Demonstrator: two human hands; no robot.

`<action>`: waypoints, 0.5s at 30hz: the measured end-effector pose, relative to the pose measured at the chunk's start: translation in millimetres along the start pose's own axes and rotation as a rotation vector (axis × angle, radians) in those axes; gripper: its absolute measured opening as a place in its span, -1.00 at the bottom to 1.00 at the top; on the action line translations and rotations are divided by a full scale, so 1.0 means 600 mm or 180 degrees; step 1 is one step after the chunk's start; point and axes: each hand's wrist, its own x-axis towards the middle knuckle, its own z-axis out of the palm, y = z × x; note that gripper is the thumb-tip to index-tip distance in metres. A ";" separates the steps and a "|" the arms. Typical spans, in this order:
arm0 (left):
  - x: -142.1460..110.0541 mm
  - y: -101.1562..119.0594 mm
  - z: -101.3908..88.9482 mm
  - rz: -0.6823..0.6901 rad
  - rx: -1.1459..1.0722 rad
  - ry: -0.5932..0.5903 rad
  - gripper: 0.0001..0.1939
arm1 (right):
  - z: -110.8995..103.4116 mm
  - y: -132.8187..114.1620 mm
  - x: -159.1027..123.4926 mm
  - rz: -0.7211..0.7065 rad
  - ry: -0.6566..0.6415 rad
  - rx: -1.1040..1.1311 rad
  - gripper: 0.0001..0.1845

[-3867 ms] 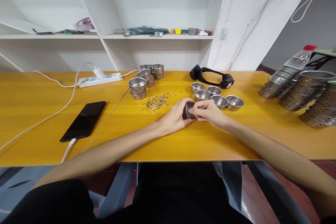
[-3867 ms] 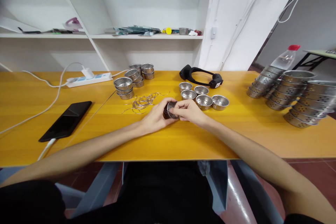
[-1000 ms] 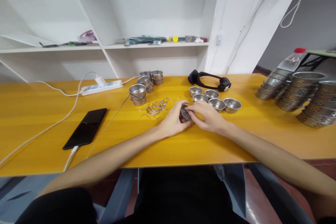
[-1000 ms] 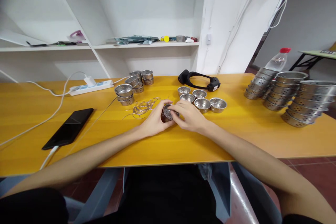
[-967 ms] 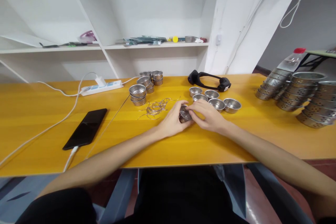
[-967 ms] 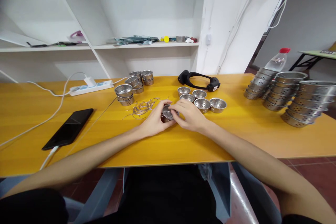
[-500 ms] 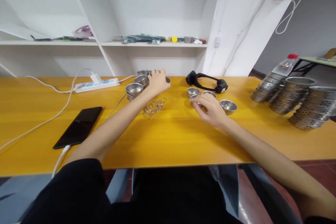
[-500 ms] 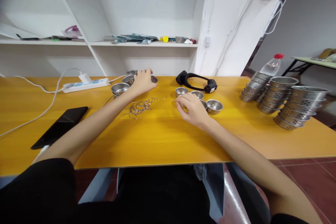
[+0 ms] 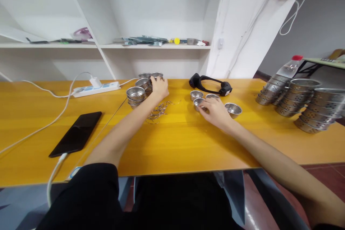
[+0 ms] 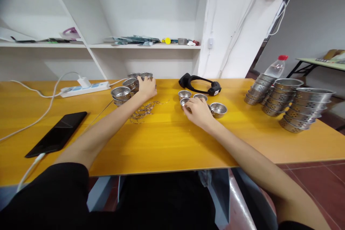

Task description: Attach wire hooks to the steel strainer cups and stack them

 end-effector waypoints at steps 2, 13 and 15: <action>-0.008 0.006 -0.005 0.0060 0.0005 0.0077 -0.44 | 0.003 -0.002 -0.002 0.0048 -0.0099 -0.0052 -0.81; -0.103 0.048 -0.039 0.1198 -0.0439 -0.0435 -0.76 | -0.006 -0.051 -0.009 -0.0141 -0.0337 0.0679 -0.74; -0.115 0.051 -0.029 0.1256 -0.0328 -0.0391 -0.73 | -0.005 -0.068 -0.013 -0.0257 -0.0322 0.0812 -0.69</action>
